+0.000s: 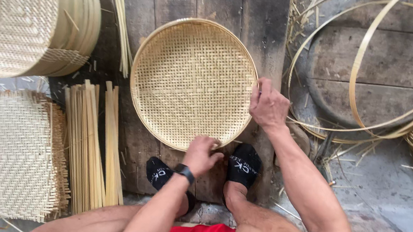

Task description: The person sits on the floor and fits a thin bamboo rim strip around the edge of a round woven bamboo sieve, pressing and tucking the strip along the rim, then joins and secures the overlapping rim ends and presses the rim down around the whole circumference.

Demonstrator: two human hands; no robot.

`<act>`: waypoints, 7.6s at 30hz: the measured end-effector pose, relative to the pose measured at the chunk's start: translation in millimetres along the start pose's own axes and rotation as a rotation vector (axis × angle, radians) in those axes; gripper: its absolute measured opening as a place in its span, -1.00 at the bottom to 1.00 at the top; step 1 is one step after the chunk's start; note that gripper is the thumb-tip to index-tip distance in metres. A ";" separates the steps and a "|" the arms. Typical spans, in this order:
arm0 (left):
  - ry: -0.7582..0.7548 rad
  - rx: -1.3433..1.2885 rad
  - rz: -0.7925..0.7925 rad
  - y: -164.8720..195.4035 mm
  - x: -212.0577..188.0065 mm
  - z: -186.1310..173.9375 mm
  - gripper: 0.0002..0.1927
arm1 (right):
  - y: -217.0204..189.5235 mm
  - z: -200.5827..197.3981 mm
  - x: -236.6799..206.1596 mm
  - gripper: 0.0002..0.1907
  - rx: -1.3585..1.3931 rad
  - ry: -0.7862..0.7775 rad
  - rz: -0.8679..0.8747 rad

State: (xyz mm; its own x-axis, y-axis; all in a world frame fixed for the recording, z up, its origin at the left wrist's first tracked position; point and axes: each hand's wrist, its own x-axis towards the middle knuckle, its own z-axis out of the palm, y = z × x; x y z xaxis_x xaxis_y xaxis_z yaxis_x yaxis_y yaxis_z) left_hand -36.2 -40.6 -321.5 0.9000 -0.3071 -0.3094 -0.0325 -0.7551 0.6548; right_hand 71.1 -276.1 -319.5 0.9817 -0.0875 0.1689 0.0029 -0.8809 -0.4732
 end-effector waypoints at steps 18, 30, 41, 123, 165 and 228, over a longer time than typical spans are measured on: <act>0.236 -0.116 0.200 -16.6 33.4 -20.5 -0.65 | -8.7 -2.0 -55.5 -0.42 0.538 -0.290 0.759; 0.671 0.150 0.126 -37.3 92.9 -206.6 -0.16 | -36.2 -3.3 -59.2 -0.84 0.642 -0.091 0.446; 0.234 0.495 0.610 151.0 30.9 -277.1 -0.27 | -112.2 -125.5 27.7 -0.64 0.675 0.206 -0.418; -0.028 0.260 0.211 -74.7 32.6 -98.0 -0.67 | -75.0 31.9 -47.6 -0.65 0.095 -0.632 -0.342; 0.346 0.181 0.153 -32.7 25.5 -27.0 -0.57 | -48.7 23.5 -41.8 -0.72 0.153 -0.445 -0.417; 0.156 -1.062 -0.803 -125.4 57.4 -164.2 -0.74 | -24.1 33.1 23.6 -0.55 -0.172 -0.490 0.351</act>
State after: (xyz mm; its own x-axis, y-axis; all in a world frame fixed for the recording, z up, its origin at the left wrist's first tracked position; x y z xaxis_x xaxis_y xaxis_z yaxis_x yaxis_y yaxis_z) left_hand 90.9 131.6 -308.2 0.5529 0.1291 -0.8232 0.8116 0.1403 0.5671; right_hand 100.5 -241.5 -332.7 0.8920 -0.1976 -0.4067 -0.3260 -0.9042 -0.2758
